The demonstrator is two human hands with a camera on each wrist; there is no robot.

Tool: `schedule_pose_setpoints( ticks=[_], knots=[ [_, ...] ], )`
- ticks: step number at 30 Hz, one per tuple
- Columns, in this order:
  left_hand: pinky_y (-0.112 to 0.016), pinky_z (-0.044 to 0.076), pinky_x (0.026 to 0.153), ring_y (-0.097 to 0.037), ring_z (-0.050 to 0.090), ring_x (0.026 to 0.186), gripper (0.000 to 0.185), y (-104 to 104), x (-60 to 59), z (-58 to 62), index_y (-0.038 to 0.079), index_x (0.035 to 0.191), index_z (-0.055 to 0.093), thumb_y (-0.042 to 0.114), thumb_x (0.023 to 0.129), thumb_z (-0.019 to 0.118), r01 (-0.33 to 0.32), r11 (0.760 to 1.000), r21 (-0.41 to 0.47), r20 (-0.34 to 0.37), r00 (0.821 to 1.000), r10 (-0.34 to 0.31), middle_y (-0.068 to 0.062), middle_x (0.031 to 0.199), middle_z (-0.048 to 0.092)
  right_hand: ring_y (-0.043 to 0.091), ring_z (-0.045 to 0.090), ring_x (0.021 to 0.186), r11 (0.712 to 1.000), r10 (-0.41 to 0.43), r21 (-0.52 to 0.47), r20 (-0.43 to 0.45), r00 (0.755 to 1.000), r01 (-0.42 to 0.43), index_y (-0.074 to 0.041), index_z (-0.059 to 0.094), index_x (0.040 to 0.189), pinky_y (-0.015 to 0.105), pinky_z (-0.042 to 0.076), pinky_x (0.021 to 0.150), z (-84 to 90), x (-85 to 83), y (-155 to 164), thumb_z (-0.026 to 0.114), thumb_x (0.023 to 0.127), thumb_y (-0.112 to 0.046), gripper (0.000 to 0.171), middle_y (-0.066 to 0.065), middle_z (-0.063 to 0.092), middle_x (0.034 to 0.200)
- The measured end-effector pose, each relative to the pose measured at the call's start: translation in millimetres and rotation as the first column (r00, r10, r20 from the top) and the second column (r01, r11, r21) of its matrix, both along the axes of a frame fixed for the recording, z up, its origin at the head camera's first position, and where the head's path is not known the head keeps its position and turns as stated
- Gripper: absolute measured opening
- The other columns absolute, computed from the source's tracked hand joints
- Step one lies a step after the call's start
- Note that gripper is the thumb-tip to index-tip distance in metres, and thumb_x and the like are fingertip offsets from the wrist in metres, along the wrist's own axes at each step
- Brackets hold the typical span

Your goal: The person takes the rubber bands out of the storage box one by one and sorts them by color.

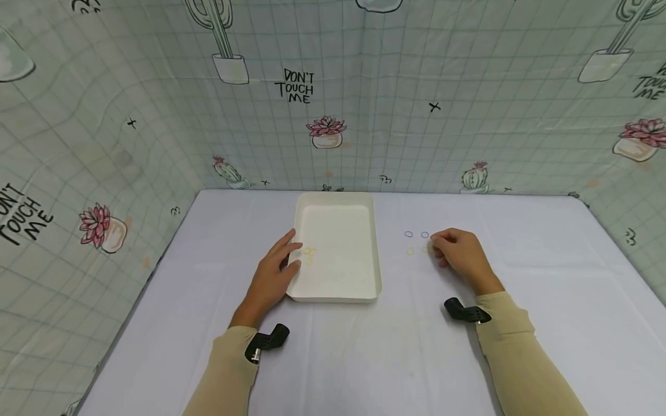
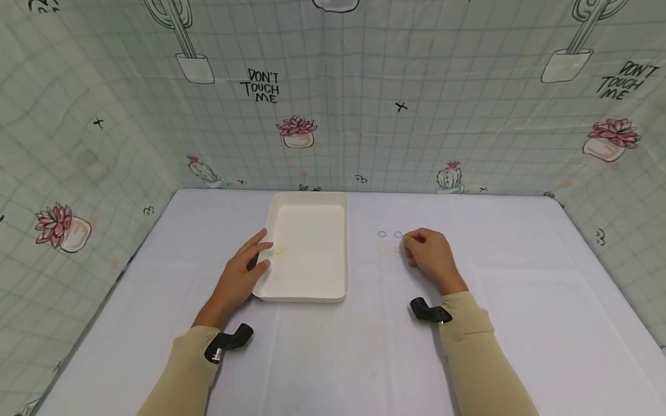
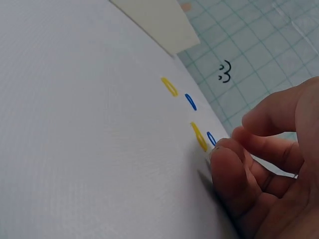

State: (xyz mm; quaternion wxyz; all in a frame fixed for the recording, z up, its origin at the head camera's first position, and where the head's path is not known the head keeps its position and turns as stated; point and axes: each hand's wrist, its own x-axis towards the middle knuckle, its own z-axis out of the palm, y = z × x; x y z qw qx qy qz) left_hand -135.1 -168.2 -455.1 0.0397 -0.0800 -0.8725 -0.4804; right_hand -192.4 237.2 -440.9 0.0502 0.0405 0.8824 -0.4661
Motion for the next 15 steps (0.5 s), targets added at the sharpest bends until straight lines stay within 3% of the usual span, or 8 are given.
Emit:
schedule_pose_setpoints(
  ticks=[7, 15],
  knots=[
    [-0.039, 0.031, 0.116, -0.013, 0.026, 0.148, 0.040, -0.4, -3.0, -0.5, 0.009, 0.140, 0.058, 0.013, 0.101, 0.059, 0.003, 1.000, 0.002, 0.004, 1.000, -0.003, 0.013, 0.159, 0.032, 0.015, 0.062, 0.078, 0.992, -0.023, -0.121, 0.051, 0.998, 0.029, 0.002, 0.065, 0.121, 0.026, 0.056, 0.068, 6.8, -0.3, -0.6, 0.058, 0.102, -0.032, 0.040, 0.014, 0.065, 0.100],
    [-0.039, 0.032, 0.115, -0.015, 0.027, 0.147, 0.040, 1.5, -2.3, -0.5, 0.009, 0.139, 0.059, 0.013, 0.100, 0.059, 0.000, 1.000, 0.003, 0.000, 1.000, 0.000, 0.011, 0.159, 0.034, 0.016, 0.062, 0.089, 0.983, 0.036, -0.180, 0.063, 0.997, -0.024, 0.004, 0.062, 0.128, 0.028, 0.056, 0.070, 13.4, -3.3, 3.9, 0.058, 0.102, -0.039, 0.050, 0.015, 0.067, 0.110]
  ],
)
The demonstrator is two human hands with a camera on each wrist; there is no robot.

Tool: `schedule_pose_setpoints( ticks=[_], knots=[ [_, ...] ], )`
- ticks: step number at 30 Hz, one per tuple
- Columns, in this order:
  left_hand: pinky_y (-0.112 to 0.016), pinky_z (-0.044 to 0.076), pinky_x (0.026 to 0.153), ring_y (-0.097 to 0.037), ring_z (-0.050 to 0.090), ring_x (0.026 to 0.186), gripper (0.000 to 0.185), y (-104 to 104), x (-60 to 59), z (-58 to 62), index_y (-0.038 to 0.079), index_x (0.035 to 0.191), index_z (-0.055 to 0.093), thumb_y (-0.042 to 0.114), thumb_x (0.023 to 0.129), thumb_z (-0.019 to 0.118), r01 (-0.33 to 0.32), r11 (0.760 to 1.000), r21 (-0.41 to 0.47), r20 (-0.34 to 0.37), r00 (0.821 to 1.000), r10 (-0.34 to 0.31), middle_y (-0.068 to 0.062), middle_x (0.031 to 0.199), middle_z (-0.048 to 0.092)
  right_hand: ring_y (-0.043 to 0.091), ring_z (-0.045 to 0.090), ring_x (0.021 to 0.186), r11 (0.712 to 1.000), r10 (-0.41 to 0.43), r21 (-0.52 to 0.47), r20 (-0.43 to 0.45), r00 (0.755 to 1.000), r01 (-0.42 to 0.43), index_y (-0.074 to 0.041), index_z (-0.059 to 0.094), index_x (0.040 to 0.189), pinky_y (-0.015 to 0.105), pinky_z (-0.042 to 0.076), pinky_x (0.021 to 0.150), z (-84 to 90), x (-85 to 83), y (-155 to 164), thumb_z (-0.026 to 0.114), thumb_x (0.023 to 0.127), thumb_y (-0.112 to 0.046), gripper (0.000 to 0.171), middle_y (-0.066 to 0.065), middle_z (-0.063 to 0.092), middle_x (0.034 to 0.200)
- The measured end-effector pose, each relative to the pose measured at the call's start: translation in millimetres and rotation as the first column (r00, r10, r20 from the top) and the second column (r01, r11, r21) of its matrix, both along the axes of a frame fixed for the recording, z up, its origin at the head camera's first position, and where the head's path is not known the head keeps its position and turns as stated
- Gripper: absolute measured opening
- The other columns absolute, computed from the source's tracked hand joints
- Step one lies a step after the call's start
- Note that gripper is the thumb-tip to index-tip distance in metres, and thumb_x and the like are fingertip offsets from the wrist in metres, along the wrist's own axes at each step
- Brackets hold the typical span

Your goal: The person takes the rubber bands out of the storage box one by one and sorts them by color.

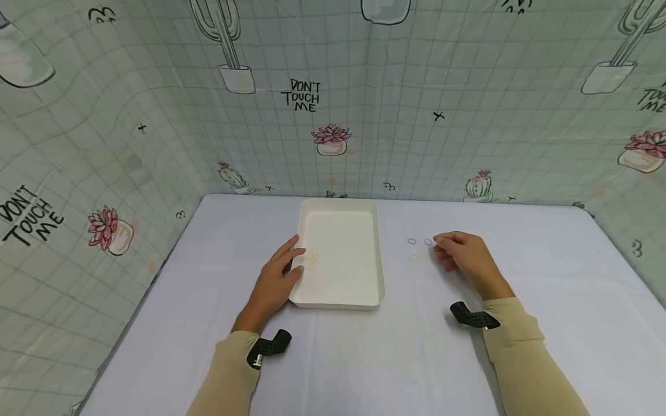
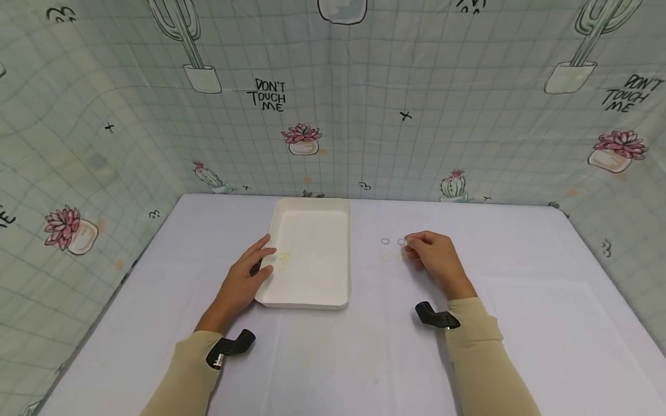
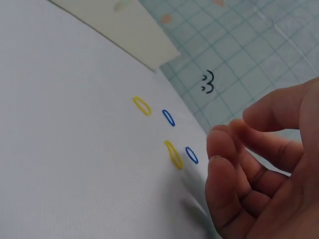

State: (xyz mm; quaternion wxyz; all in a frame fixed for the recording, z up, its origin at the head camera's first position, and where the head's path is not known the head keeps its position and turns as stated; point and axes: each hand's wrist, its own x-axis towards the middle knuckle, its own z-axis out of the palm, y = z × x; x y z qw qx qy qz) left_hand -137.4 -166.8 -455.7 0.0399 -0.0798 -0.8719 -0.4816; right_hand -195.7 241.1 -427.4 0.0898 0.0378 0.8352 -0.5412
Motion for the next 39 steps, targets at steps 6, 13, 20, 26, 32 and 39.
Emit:
schedule_pose_setpoints(
  ticks=[6, 13, 20, 26, 32, 39],
  knots=[
    [-0.039, 0.033, 0.115, -0.014, 0.027, 0.147, 0.039, 0.7, -0.3, 0.8, 0.008, 0.139, 0.059, 0.013, 0.100, 0.059, 0.014, 1.000, 0.004, -0.001, 1.000, -0.014, 0.012, 0.159, 0.033, 0.016, 0.064, 0.088, 0.998, 0.049, -0.038, -0.011, 0.999, -0.050, 0.004, 0.064, 0.125, 0.029, 0.056, 0.073, -0.3, -2.7, -9.0, 0.061, 0.100, -0.040, 0.050, 0.014, 0.068, 0.108],
    [-0.040, 0.034, 0.114, -0.014, 0.028, 0.147, 0.040, -4.8, 0.2, 2.6, 0.009, 0.139, 0.059, 0.013, 0.099, 0.060, 0.002, 1.000, -0.010, 0.004, 1.000, -0.002, 0.011, 0.159, 0.033, 0.021, 0.065, 0.090, 0.992, 0.090, -0.089, -0.024, 0.996, -0.092, 0.003, 0.065, 0.123, 0.029, 0.056, 0.076, 7.5, -10.2, -42.2, 0.060, 0.100, -0.036, 0.046, 0.018, 0.067, 0.108],
    [-0.039, 0.034, 0.114, -0.014, 0.028, 0.147, 0.040, -3.6, -1.1, 0.1, 0.008, 0.139, 0.059, 0.013, 0.100, 0.060, 0.013, 1.000, 0.004, 0.007, 1.000, -0.013, 0.011, 0.159, 0.033, 0.022, 0.065, 0.086, 0.962, 0.170, -0.211, -0.044, 0.984, -0.175, 0.006, 0.065, 0.121, 0.030, 0.057, 0.074, 16.3, -20.4, -68.3, 0.060, 0.100, -0.028, 0.040, 0.015, 0.066, 0.101],
    [-0.037, 0.035, 0.114, -0.013, 0.028, 0.147, 0.039, -0.5, -0.2, -0.7, 0.009, 0.139, 0.060, 0.013, 0.100, 0.060, 0.007, 1.000, 0.013, 0.014, 1.000, -0.007, 0.012, 0.159, 0.033, 0.025, 0.062, 0.089, 0.934, 0.264, -0.228, -0.076, 0.962, -0.274, 0.005, 0.065, 0.118, 0.033, 0.056, 0.075, 23.2, -27.0, -84.0, 0.069, 0.095, -0.036, 0.047, 0.019, 0.065, 0.102],
    [-0.039, 0.035, 0.114, -0.014, 0.029, 0.147, 0.040, 0.0, 1.9, 1.5, 0.008, 0.139, 0.060, 0.013, 0.100, 0.060, 0.012, 1.000, 0.009, 0.018, 1.000, -0.012, 0.012, 0.159, 0.033, 0.024, 0.062, 0.087, 0.931, 0.271, -0.232, -0.070, 0.960, -0.280, -0.001, 0.069, 0.112, 0.032, 0.055, 0.072, 27.6, -36.4, -95.3, 0.069, 0.096, -0.031, 0.033, 0.016, 0.066, 0.100],
    [-0.040, 0.035, 0.114, -0.014, 0.030, 0.146, 0.039, -1.7, 3.2, 4.1, 0.009, 0.138, 0.061, 0.012, 0.099, 0.060, -0.001, 1.000, 0.011, 0.001, 1.000, 0.001, 0.012, 0.158, 0.035, 0.024, 0.065, 0.084, 0.924, 0.279, -0.252, -0.073, 0.958, -0.288, -0.004, 0.071, 0.109, 0.031, 0.055, 0.068, 26.9, -41.6, -120.1, 0.068, 0.096, -0.024, 0.023, 0.013, 0.067, 0.096]
  ],
)
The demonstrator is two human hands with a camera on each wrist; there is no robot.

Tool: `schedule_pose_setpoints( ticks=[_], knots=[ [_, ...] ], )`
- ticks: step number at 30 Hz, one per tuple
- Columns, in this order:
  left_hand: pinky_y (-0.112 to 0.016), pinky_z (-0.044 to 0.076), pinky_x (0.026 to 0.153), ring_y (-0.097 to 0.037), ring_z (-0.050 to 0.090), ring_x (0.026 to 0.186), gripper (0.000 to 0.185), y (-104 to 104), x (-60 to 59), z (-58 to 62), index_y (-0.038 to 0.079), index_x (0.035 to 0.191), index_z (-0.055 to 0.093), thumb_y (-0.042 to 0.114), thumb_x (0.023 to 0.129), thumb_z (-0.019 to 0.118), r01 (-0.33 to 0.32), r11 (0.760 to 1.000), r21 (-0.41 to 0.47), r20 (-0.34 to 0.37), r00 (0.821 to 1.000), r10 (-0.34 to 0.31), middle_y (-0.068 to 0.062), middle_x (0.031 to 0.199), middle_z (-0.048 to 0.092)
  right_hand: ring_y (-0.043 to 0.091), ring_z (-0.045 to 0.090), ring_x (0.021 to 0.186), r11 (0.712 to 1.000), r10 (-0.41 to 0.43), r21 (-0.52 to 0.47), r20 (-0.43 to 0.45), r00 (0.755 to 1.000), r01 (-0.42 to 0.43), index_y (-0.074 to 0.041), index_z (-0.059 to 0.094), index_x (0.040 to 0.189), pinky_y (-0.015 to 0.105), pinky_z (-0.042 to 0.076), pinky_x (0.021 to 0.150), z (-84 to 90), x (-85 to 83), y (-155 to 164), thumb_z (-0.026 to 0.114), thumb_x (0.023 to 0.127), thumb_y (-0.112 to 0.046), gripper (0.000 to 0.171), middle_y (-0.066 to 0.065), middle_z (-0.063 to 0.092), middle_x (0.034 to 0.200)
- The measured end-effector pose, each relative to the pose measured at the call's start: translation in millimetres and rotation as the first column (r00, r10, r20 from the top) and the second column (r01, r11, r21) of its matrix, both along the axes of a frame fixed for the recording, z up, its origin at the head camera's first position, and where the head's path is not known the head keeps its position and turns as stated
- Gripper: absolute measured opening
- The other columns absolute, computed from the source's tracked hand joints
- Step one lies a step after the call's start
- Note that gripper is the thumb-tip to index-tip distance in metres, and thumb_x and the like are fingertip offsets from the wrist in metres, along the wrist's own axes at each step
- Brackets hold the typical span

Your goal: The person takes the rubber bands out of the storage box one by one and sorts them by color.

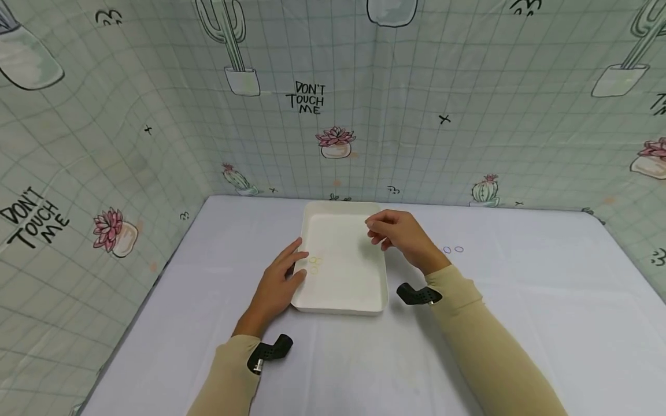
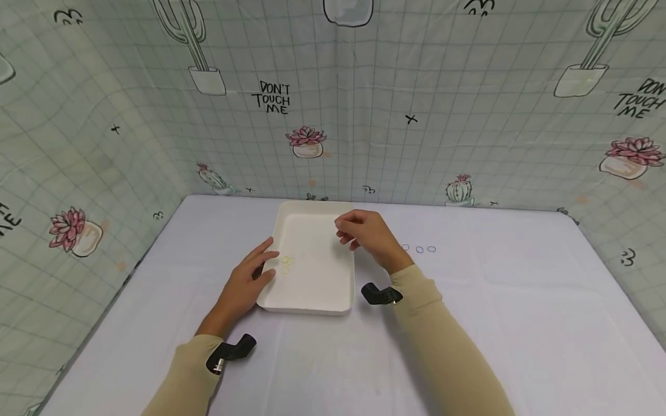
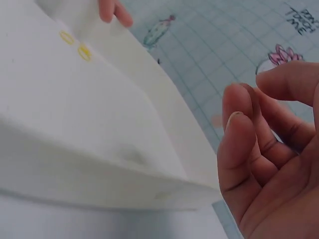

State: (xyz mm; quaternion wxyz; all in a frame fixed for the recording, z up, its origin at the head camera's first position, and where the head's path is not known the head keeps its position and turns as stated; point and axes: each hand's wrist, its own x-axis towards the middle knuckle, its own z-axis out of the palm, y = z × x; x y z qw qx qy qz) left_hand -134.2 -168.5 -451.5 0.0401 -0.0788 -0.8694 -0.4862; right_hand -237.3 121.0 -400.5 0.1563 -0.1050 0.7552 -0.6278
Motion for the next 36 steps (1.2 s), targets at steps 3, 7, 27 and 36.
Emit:
schedule_pose_setpoints(
  ticks=[3, 7, 27, 36],
  knots=[
    [-0.039, 0.036, 0.113, -0.014, 0.030, 0.146, 0.039, -1.4, 0.2, -0.9, 0.008, 0.138, 0.060, 0.011, 0.099, 0.060, 0.003, 1.000, 0.007, -0.002, 1.000, -0.003, 0.011, 0.158, 0.035, 0.025, 0.066, 0.086, 0.999, 0.029, 0.019, 0.010, 1.000, -0.029, -0.004, 0.070, 0.112, 0.031, 0.054, 0.067, 1.8, 0.4, -13.4, 0.066, 0.097, -0.024, 0.025, 0.013, 0.068, 0.099],
    [-0.038, 0.036, 0.113, -0.013, 0.029, 0.147, 0.039, -1.4, -1.2, -2.3, 0.007, 0.139, 0.059, 0.012, 0.100, 0.059, 0.018, 1.000, 0.005, -0.009, 1.000, -0.018, 0.011, 0.159, 0.033, 0.026, 0.066, 0.091, 0.997, 0.061, 0.041, 0.030, 0.998, -0.062, -0.001, 0.068, 0.118, 0.031, 0.053, 0.072, 5.7, -1.3, -25.7, 0.065, 0.098, -0.027, 0.034, 0.013, 0.068, 0.103],
    [-0.038, 0.038, 0.112, -0.011, 0.031, 0.145, 0.038, -1.8, -7.7, -3.9, 0.008, 0.137, 0.061, 0.012, 0.099, 0.060, 0.013, 1.000, 0.006, -0.023, 1.000, -0.013, 0.013, 0.158, 0.035, 0.016, 0.059, 0.069, 0.941, 0.206, 0.265, 0.048, 0.977, -0.211, -0.008, 0.074, 0.109, 0.025, 0.049, 0.061, -20.5, -12.2, -95.7, 0.066, 0.093, -0.016, 0.019, 0.006, 0.066, 0.083],
    [-0.039, 0.040, 0.110, -0.011, 0.033, 0.144, 0.037, -4.7, -3.6, -4.7, 0.009, 0.137, 0.061, 0.013, 0.100, 0.060, 0.014, 1.000, -0.013, -0.025, 1.000, -0.014, 0.013, 0.158, 0.035, 0.014, 0.054, 0.074, 0.861, 0.312, 0.451, -0.107, 0.944, -0.234, -0.013, 0.077, 0.101, 0.026, 0.045, 0.064, -28.7, -2.9, -108.9, 0.071, 0.090, -0.015, 0.012, 0.000, 0.067, 0.086]
  ],
)
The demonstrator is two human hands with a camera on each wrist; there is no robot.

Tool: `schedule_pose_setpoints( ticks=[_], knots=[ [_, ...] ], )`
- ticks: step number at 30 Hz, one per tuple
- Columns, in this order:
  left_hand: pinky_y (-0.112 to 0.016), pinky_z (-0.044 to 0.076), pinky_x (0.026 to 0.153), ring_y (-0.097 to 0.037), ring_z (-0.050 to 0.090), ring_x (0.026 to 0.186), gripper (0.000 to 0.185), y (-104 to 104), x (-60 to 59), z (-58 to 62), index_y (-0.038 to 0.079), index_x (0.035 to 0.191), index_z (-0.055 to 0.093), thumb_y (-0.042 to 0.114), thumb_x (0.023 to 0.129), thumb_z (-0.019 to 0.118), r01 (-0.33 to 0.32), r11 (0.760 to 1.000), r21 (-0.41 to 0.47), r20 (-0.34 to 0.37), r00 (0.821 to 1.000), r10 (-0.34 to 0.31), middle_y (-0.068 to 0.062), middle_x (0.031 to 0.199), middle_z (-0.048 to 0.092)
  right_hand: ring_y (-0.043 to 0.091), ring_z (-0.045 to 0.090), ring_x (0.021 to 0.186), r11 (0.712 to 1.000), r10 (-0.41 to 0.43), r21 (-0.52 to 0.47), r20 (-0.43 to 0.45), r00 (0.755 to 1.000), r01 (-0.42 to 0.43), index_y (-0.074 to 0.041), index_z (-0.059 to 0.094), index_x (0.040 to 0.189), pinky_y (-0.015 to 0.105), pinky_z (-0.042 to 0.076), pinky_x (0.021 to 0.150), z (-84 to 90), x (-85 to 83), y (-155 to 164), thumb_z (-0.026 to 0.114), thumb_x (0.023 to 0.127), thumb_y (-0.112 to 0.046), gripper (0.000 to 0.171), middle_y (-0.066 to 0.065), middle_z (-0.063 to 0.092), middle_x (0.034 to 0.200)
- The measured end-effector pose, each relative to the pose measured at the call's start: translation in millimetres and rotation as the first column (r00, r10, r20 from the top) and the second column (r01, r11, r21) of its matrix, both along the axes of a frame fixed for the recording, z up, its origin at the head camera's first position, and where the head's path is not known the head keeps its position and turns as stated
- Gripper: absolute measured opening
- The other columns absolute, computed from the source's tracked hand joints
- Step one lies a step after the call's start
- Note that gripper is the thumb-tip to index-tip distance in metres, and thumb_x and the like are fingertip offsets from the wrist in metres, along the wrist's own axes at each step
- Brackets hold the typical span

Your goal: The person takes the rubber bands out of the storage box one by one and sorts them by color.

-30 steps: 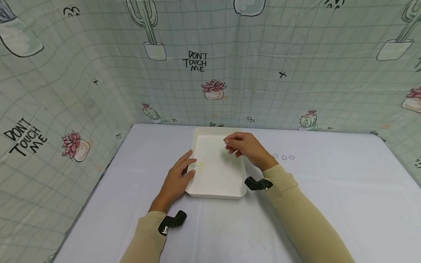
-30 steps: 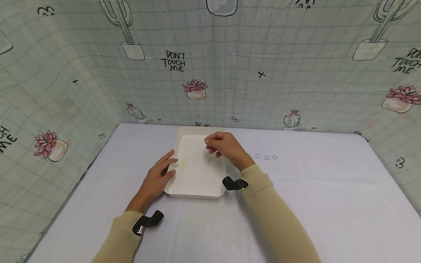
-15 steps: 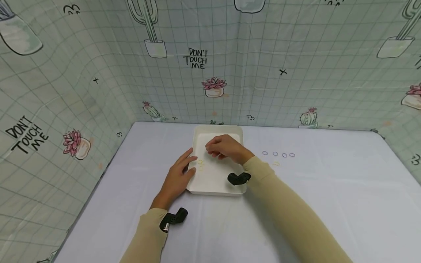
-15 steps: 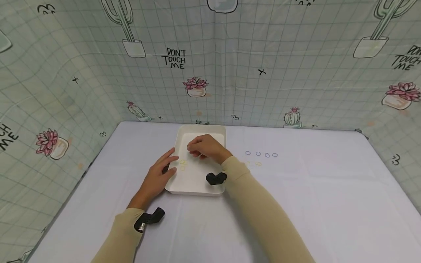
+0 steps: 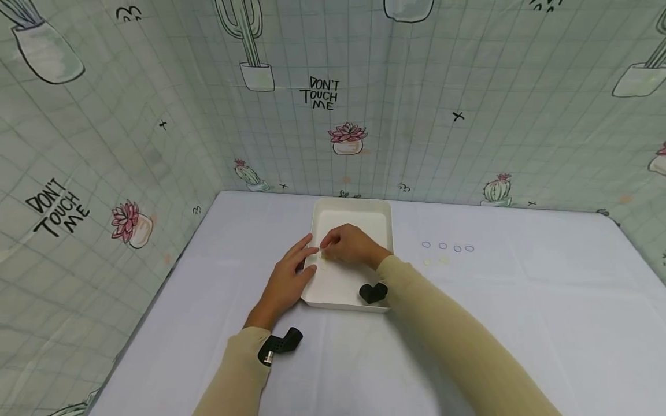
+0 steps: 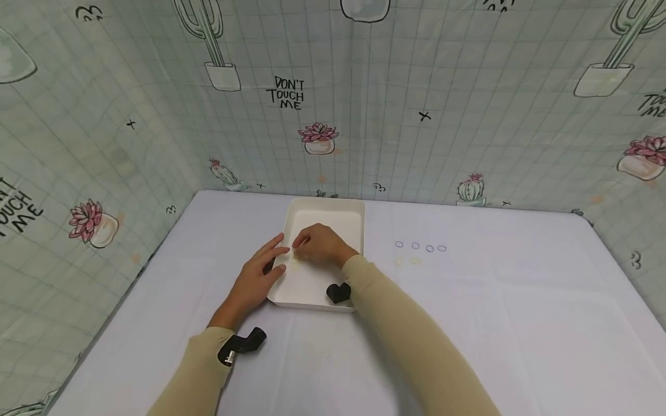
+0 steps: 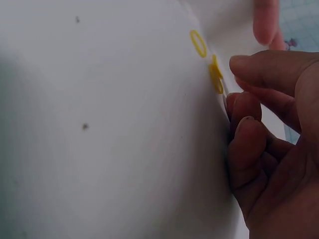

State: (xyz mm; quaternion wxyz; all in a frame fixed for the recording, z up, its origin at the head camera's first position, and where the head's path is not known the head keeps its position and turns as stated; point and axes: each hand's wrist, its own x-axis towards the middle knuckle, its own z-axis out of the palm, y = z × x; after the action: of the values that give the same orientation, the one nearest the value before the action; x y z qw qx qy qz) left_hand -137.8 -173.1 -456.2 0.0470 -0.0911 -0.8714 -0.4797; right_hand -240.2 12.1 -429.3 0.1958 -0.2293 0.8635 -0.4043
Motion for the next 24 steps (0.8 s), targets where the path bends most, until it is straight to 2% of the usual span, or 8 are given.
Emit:
schedule_pose_setpoints(
  ticks=[4, 8, 16, 20, 24],
  knots=[
    [-0.040, 0.041, 0.110, -0.012, 0.032, 0.145, 0.037, -1.2, 4.9, -2.4, 0.010, 0.136, 0.062, 0.012, 0.100, 0.059, 0.000, 1.000, 0.003, 0.024, 1.000, 0.000, 0.013, 0.158, 0.034, 0.015, 0.056, 0.080, 0.999, 0.025, 0.029, -0.032, 0.999, -0.024, -0.016, 0.077, 0.099, 0.028, 0.046, 0.070, -5.8, 5.5, -2.1, 0.072, 0.091, -0.016, 0.010, -0.004, 0.069, 0.091],
    [-0.040, 0.041, 0.110, -0.011, 0.032, 0.145, 0.037, -0.7, 5.4, -4.4, 0.011, 0.136, 0.062, 0.011, 0.100, 0.059, -0.006, 1.000, 0.011, 0.015, 1.000, 0.006, 0.012, 0.158, 0.035, 0.015, 0.056, 0.079, 0.998, 0.049, 0.045, -0.100, 0.994, -0.045, -0.016, 0.077, 0.096, 0.029, 0.046, 0.072, -9.1, 7.0, -2.8, 0.068, 0.092, -0.013, 0.011, -0.005, 0.069, 0.086],
    [-0.037, 0.038, 0.111, -0.012, 0.031, 0.145, 0.038, 2.4, 4.4, -3.2, 0.008, 0.137, 0.061, 0.011, 0.100, 0.060, -0.008, 1.000, 0.013, 0.017, 1.000, 0.008, 0.013, 0.158, 0.035, 0.011, 0.057, 0.076, 0.991, 0.094, 0.120, -0.260, 0.961, -0.064, -0.018, 0.076, 0.092, 0.028, 0.048, 0.074, -15.2, 6.7, -2.8, 0.068, 0.090, -0.012, 0.010, -0.008, 0.065, 0.079],
    [-0.037, 0.037, 0.112, -0.012, 0.031, 0.146, 0.038, 2.9, 3.5, -0.6, 0.007, 0.137, 0.061, 0.011, 0.099, 0.060, -0.006, 1.000, 0.014, 0.013, 1.000, 0.006, 0.012, 0.158, 0.034, 0.011, 0.057, 0.075, 0.994, 0.081, 0.095, -0.270, 0.959, -0.058, -0.018, 0.076, 0.089, 0.029, 0.048, 0.073, -13.7, 5.9, -1.8, 0.068, 0.090, -0.011, 0.010, -0.008, 0.066, 0.077],
    [-0.036, 0.037, 0.112, -0.011, 0.030, 0.146, 0.038, 3.5, 1.0, 1.2, 0.008, 0.138, 0.061, 0.012, 0.100, 0.060, -0.002, 1.000, 0.004, 0.009, 1.000, 0.002, 0.013, 0.159, 0.034, 0.011, 0.058, 0.071, 0.999, 0.015, 0.040, -0.227, 0.974, -0.006, -0.016, 0.074, 0.089, 0.027, 0.048, 0.068, -9.7, 3.2, 1.4, 0.067, 0.091, -0.013, 0.009, -0.007, 0.066, 0.077]
  ],
)
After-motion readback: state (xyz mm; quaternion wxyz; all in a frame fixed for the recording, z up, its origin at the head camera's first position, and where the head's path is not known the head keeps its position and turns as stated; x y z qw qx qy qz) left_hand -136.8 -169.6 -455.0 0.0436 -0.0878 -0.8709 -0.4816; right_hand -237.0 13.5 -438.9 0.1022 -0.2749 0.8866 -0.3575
